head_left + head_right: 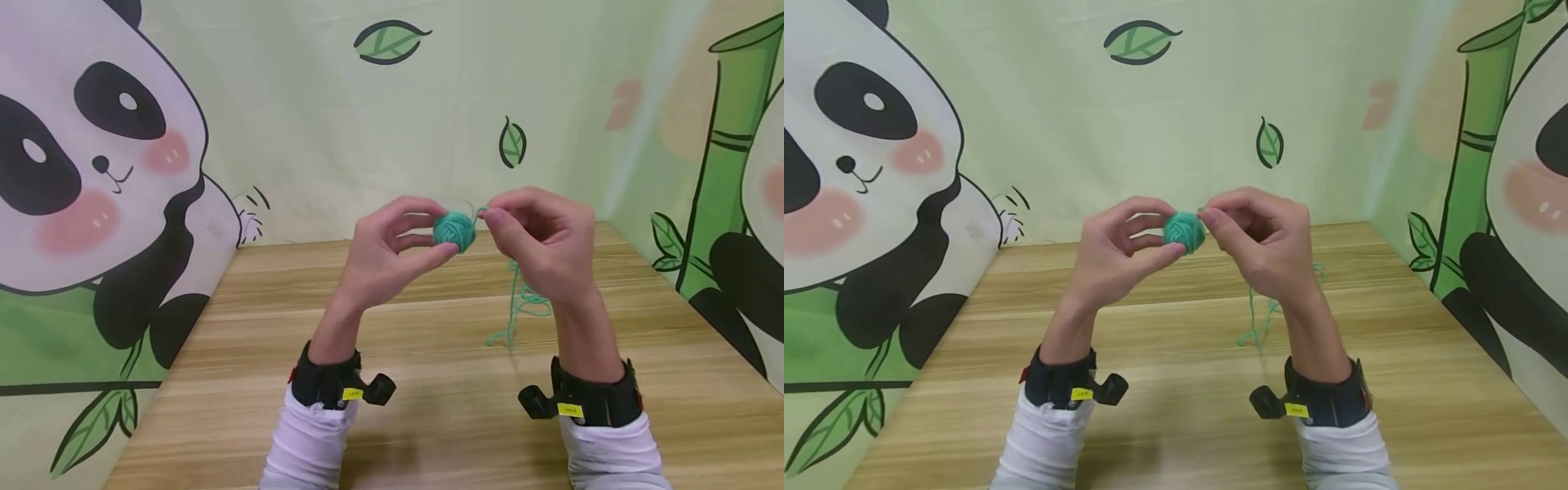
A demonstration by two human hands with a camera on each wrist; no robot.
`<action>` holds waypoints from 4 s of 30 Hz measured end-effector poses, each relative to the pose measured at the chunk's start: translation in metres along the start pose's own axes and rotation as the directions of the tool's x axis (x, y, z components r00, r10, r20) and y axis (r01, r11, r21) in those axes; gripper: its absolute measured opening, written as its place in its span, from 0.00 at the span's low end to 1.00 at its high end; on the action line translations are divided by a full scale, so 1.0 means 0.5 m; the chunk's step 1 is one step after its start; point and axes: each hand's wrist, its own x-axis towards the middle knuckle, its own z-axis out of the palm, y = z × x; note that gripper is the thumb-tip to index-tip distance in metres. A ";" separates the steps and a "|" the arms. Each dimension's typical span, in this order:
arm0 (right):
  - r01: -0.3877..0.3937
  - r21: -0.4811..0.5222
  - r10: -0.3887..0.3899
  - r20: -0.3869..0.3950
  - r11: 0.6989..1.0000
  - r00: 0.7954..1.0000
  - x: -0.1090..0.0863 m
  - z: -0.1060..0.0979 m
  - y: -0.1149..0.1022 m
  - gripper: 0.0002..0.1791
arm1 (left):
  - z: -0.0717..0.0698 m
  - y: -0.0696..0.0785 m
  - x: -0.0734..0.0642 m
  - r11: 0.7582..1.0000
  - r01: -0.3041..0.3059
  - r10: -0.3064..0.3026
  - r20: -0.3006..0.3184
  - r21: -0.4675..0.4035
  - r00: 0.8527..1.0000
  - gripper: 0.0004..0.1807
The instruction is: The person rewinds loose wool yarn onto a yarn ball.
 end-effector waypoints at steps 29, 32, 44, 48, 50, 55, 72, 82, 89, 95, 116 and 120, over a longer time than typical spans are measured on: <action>-0.282 -0.105 0.298 0.223 0.954 0.928 -0.018 -0.016 0.053 0.05 | -0.003 -0.024 -0.001 0.967 -0.144 0.156 0.044 -0.210 0.987 0.23; -0.281 -0.168 0.316 0.245 0.945 0.916 -0.020 -0.013 0.052 0.07 | -0.004 -0.025 -0.001 0.972 -0.146 0.148 0.001 -0.182 0.989 0.23; -0.208 -0.302 0.306 0.324 0.930 0.896 -0.019 0.006 0.041 0.13 | -0.009 -0.030 0.002 0.981 -0.172 0.161 -0.124 -0.089 0.979 0.22; -0.155 -0.318 0.271 0.364 0.935 0.891 -0.016 0.008 0.035 0.10 | -0.011 -0.034 0.004 0.984 -0.175 0.165 -0.171 -0.040 0.971 0.21; -0.138 -0.328 0.263 0.372 0.934 0.890 -0.015 0.006 0.033 0.10 | -0.012 -0.037 0.005 0.986 -0.169 0.164 -0.187 -0.009 0.969 0.21; -0.139 -0.339 0.260 0.346 0.931 0.902 -0.015 0.002 0.025 0.09 | -0.010 -0.040 0.004 0.987 -0.149 0.158 -0.201 0.060 0.967 0.22; -0.188 -0.284 0.257 0.230 0.940 0.939 -0.014 -0.004 0.010 0.08 | -0.003 -0.003 0.002 0.997 -0.079 0.079 -0.129 0.008 0.988 0.22; -0.175 -0.265 0.240 0.240 0.948 0.940 -0.012 -0.004 0.005 0.08 | -0.008 -0.024 0.000 0.993 -0.109 0.112 -0.129 0.034 0.985 0.22; -0.167 -0.214 0.213 0.218 0.963 0.952 -0.010 -0.005 0.002 0.08 | 0.002 0.011 0.005 0.982 -0.120 0.135 -0.096 0.143 0.986 0.20; -0.156 -0.150 0.181 0.176 0.976 0.968 -0.005 -0.006 0.001 0.04 | 0.004 0.022 0.007 0.988 -0.103 0.106 -0.022 0.116 0.994 0.20; -0.129 -0.169 0.149 0.114 0.977 0.982 -0.009 -0.012 0.019 0.03 | -0.001 0.005 -0.003 0.988 -0.141 0.147 0.110 -0.059 0.983 0.22; -0.137 -0.177 0.159 0.117 0.975 0.980 -0.011 -0.015 0.027 0.04 | -0.005 -0.017 -0.003 0.981 -0.152 0.165 0.104 -0.121 0.981 0.23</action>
